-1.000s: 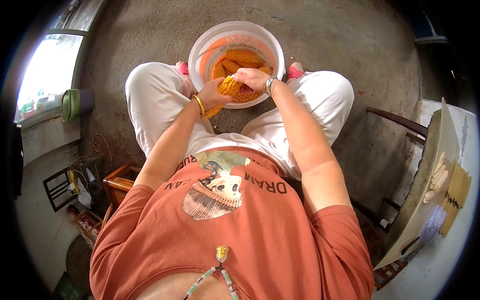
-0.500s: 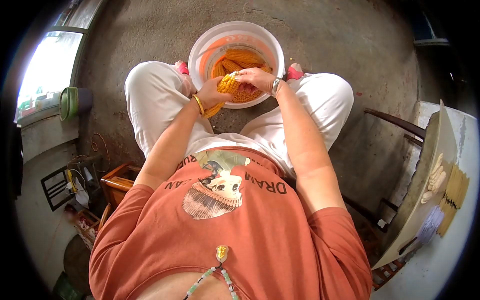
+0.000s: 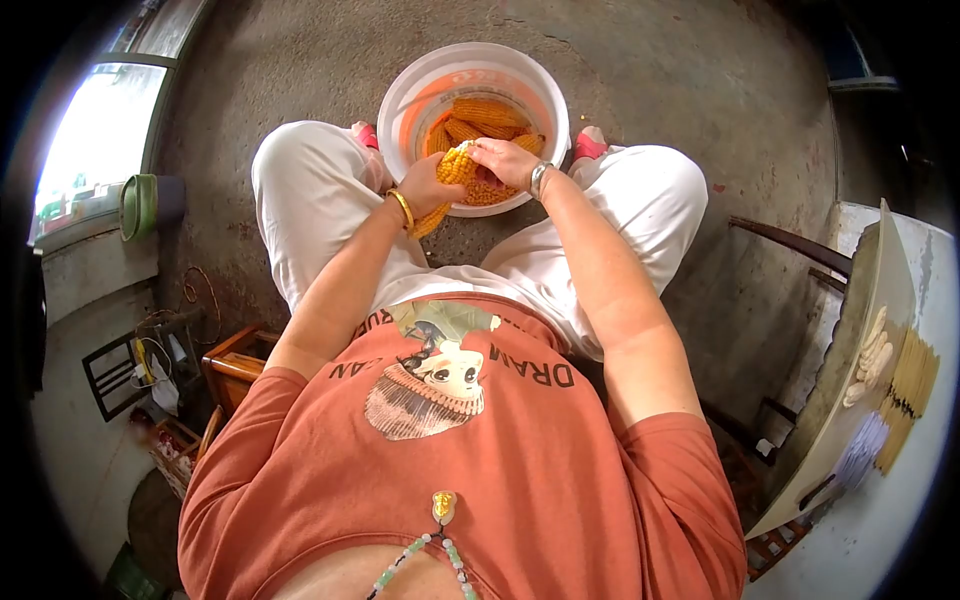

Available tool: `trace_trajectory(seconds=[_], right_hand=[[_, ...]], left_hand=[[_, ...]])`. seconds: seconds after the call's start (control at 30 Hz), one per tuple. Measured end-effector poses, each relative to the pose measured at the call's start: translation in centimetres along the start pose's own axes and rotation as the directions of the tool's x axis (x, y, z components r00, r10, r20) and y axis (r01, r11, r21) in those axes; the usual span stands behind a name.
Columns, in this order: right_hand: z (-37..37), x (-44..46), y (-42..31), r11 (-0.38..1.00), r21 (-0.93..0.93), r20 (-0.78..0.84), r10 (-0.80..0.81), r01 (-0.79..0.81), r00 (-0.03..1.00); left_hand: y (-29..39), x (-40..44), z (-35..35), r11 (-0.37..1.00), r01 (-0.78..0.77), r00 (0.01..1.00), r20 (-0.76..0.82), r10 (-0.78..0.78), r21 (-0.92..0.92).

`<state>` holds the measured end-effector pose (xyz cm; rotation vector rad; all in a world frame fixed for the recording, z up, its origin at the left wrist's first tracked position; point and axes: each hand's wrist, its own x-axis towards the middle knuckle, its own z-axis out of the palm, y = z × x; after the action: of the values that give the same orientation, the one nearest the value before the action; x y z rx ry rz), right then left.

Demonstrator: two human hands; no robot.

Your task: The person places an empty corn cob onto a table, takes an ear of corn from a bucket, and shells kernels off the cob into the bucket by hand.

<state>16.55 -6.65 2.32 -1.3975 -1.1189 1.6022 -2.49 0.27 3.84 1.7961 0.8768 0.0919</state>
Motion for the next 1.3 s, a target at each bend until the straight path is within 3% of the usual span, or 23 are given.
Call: trace_trajectory(seconds=[0.07,0.17,0.27,0.37,0.57,0.67,0.77,0.9,1.07,1.3], right_hand=[[0.2,1.0,2.1,0.993,-0.022,-0.06,-0.116,0.115,0.991],[0.1,1.2,2.3,0.996,-0.022,-0.044,-0.091,0.091,0.995],[0.3,0.9,1.2,0.999,-0.021,-0.055,0.024,-0.026,0.998],[-0.1,1.1,1.2,0.996,-0.076,-0.014,0.041,-0.041,0.999],[0.3,1.0,0.4,0.998,-0.017,-0.05,0.064,-0.065,0.997],[0.5,1.2,0.7,0.996,-0.074,-0.101,0.046,-0.053,0.994],[0.7,0.4,-1.4,0.973,-0.077,-0.134,0.206,-0.217,0.969],[0.7,0.4,-0.9,0.987,-0.153,-0.15,0.019,-0.042,0.989],[0.2,0.8,0.2,0.961,-0.275,-0.091,-0.069,0.041,0.993],[0.1,0.8,0.2,0.976,-0.217,-0.057,-0.024,0.011,0.998]], left_hand=[[0.2,-0.1,0.0,1.0,-0.01,1.0,-0.018,0.01,0.009],[0.1,0.0,0.3,0.999,0.003,0.999,-0.045,-0.001,0.041],[-0.3,0.2,0.5,1.0,0.012,0.999,-0.039,-0.012,-0.014],[-0.3,0.2,0.5,1.0,0.01,0.999,-0.052,-0.01,-0.002],[0.7,-0.2,0.5,0.999,0.037,0.998,-0.052,-0.036,0.008],[1.1,-0.3,0.5,0.997,0.007,0.999,-0.049,-0.003,0.074],[0.4,-0.1,0.9,0.999,0.007,0.998,-0.07,-0.005,0.031],[0.2,0.1,0.6,0.999,-0.016,0.997,-0.075,0.019,0.045],[0.4,0.1,0.5,0.987,-0.023,0.997,-0.068,0.035,0.161],[0.7,0.1,0.3,0.98,-0.008,0.998,-0.052,0.019,0.201]])
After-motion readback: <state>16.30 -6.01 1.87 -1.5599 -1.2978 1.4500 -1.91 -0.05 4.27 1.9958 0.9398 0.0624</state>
